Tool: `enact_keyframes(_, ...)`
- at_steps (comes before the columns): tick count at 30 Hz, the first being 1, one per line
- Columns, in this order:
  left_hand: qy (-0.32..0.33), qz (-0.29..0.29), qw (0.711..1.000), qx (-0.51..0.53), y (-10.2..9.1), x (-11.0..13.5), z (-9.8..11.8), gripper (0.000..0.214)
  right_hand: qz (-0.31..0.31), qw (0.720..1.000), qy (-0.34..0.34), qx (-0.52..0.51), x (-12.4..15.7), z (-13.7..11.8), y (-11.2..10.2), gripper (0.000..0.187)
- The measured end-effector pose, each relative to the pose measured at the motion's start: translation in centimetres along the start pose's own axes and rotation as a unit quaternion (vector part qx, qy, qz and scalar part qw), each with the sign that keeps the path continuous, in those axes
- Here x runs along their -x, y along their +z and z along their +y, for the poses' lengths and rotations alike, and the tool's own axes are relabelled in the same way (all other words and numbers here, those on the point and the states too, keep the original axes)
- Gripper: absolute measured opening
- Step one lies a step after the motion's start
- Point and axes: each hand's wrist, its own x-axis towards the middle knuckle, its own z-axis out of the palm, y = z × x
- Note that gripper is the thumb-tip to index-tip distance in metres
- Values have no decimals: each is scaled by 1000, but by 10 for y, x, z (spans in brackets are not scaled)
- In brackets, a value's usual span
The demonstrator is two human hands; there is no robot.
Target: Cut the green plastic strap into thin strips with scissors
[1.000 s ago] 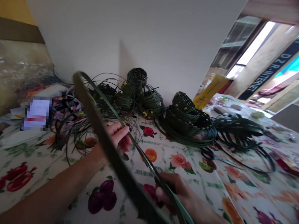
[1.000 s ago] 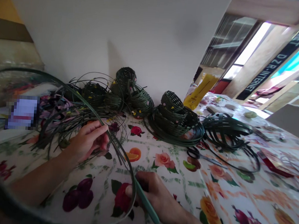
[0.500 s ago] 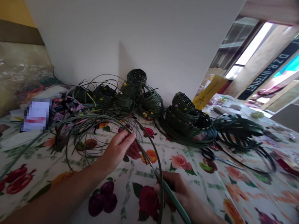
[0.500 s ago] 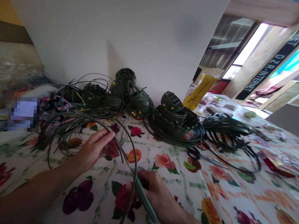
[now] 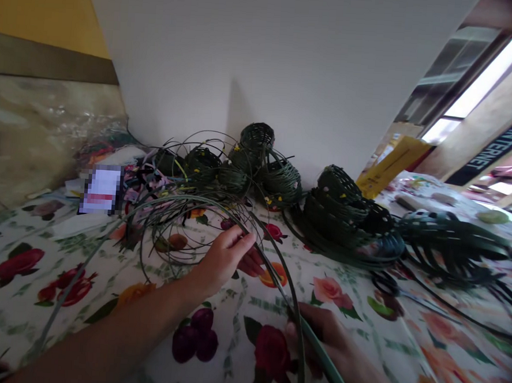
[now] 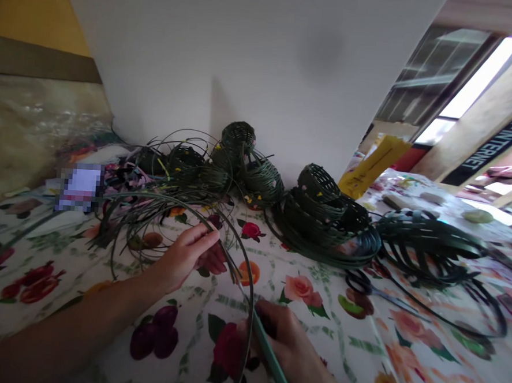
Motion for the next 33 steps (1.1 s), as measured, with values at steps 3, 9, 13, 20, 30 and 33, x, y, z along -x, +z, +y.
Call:
enact_keyframes(3, 3, -4, 1000, 1, 0, 0, 0, 29, -8, 1000, -5, -4, -2, 4, 0, 34)
enact_keyframes(9, 0, -3, 1000, 6, -1, -1, 0, 30, -8, 1000, 5, 17, -3, 3, -1, 39)
enact_keyframes(13, -4, -2, 1000, 24, -2, -1, 0, 31, -12, 1000, -1, 7, -2, -3, -1, 42)
enact_keyframes(20, 3, -7, 999, 35, -6, -4, 2, 36, -10, 1000, 2, 0, -3, 9, -2, 38)
enact_keyframes(30, 19, 21, 999, 18, -9, -7, 7, 28, -23, 999, 5, -30, -1, 2, -1, 31)
enact_keyframes(33, 20, 23, 999, 22, -9, -7, 6, 26, -19, 1000, 6, -21, -2, 1, -2, 28)
